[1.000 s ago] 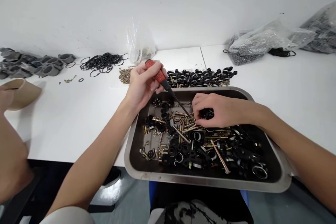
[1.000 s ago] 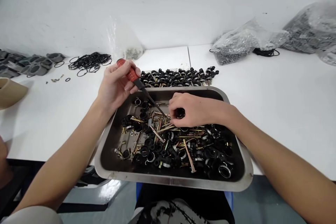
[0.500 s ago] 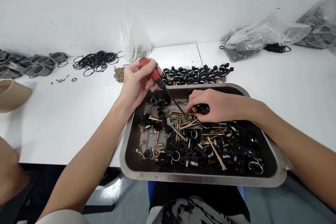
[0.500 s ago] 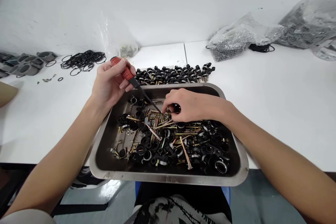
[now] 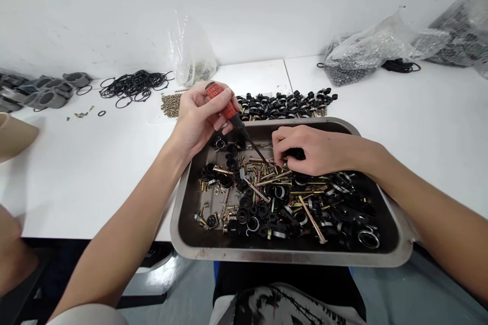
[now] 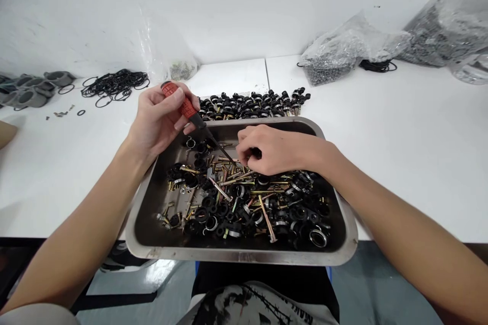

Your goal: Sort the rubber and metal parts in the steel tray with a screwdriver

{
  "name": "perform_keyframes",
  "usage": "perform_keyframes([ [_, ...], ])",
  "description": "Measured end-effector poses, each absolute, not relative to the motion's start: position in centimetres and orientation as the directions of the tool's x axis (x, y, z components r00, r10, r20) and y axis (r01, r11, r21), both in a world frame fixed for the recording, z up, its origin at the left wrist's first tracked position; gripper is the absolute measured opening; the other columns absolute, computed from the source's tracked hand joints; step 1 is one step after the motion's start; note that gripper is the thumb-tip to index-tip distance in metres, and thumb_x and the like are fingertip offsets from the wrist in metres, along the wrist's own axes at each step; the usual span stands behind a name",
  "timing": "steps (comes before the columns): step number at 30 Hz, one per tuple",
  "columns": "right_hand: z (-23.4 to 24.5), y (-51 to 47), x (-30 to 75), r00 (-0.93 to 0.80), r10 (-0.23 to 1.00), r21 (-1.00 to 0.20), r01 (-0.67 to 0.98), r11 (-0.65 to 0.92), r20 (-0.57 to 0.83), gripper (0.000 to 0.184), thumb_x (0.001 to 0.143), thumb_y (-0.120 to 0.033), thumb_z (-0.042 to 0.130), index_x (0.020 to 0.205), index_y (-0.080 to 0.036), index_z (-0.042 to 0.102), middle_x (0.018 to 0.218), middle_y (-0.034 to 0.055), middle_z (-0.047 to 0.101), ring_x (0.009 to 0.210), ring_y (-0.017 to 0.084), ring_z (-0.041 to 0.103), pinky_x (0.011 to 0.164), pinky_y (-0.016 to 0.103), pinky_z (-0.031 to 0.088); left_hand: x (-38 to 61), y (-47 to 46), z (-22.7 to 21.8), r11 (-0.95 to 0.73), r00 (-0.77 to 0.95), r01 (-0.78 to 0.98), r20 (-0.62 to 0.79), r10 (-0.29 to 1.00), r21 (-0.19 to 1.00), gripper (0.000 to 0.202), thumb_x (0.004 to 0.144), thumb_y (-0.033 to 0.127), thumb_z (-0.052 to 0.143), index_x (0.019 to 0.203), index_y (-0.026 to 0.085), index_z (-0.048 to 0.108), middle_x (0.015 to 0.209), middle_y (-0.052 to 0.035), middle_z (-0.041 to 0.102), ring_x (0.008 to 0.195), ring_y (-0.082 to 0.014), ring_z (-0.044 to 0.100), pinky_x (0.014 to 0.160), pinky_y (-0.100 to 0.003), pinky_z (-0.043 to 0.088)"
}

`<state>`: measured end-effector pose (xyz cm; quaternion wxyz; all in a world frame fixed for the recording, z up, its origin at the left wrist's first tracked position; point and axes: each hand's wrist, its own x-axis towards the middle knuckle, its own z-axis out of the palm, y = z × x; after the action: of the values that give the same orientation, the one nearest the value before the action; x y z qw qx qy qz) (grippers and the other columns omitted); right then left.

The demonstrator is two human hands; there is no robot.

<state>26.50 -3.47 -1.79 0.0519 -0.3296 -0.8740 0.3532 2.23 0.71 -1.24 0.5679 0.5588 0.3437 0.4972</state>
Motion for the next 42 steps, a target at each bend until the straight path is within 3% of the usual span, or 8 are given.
perform_keyframes([
  [4, -1.83, -3.34, 26.55, -0.779, 0.616, -0.652, 0.530, 0.542, -0.121, 0.017, 0.081, -0.016, 0.052, 0.072, -0.019, 0.066, 0.094, 0.0063, 0.062, 0.080, 0.017, 0.053, 0.078, 0.037, 0.039, 2.42, 0.65, -1.22, -0.092, 0.247, -0.187, 0.138, 0.959, 0.978, 0.025, 0.083, 0.032, 0.078, 0.079, 0.017, 0.060, 0.073, -0.0028, 0.069, 0.041, -0.0045, 0.049, 0.039, -0.021, 0.043],
  [20, -1.86, -3.39, 26.52, -0.771, 0.623, -0.656, 0.537, 0.530, -0.128, 0.016, 0.080, -0.013, 0.052, 0.071, -0.019, 0.064, 0.092, 0.0056, 0.062, 0.079, 0.017, 0.053, 0.077, 0.036, 0.038, 2.48, 0.34, -1.26, -0.122, 0.303, -0.140, 0.160, 0.939, 0.983, 0.025, 0.081, 0.035, 0.080, 0.082, 0.018, 0.062, 0.078, -0.0035, 0.071, 0.045, -0.0057, 0.051, 0.040, -0.021, 0.045],
  [32, -2.03, -3.35, 26.59, -0.775, 0.622, -0.648, 0.529, 0.548, -0.107, 0.015, 0.080, -0.015, 0.052, 0.072, -0.019, 0.064, 0.093, 0.0056, 0.061, 0.078, 0.017, 0.052, 0.077, 0.037, 0.038, 2.58, 0.20, -1.31, -0.019, 0.303, -0.203, 0.081, 0.949, 0.979, 0.019, 0.078, 0.023, 0.080, 0.082, 0.019, 0.063, 0.075, -0.0035, 0.069, 0.042, -0.0065, 0.051, 0.040, -0.023, 0.046],
  [42, -1.96, -3.37, 26.62, -0.768, 0.624, -0.650, 0.548, 0.527, -0.142, 0.016, 0.082, -0.018, 0.051, 0.072, -0.019, 0.064, 0.094, 0.0062, 0.061, 0.078, 0.017, 0.052, 0.075, 0.038, 0.039, 2.46, 0.18, -0.97, -0.064, 0.304, -0.173, 0.115, 0.946, 0.983, 0.026, 0.079, 0.035, 0.082, 0.083, 0.019, 0.062, 0.077, -0.0034, 0.071, 0.042, -0.0053, 0.049, 0.040, -0.021, 0.045],
])
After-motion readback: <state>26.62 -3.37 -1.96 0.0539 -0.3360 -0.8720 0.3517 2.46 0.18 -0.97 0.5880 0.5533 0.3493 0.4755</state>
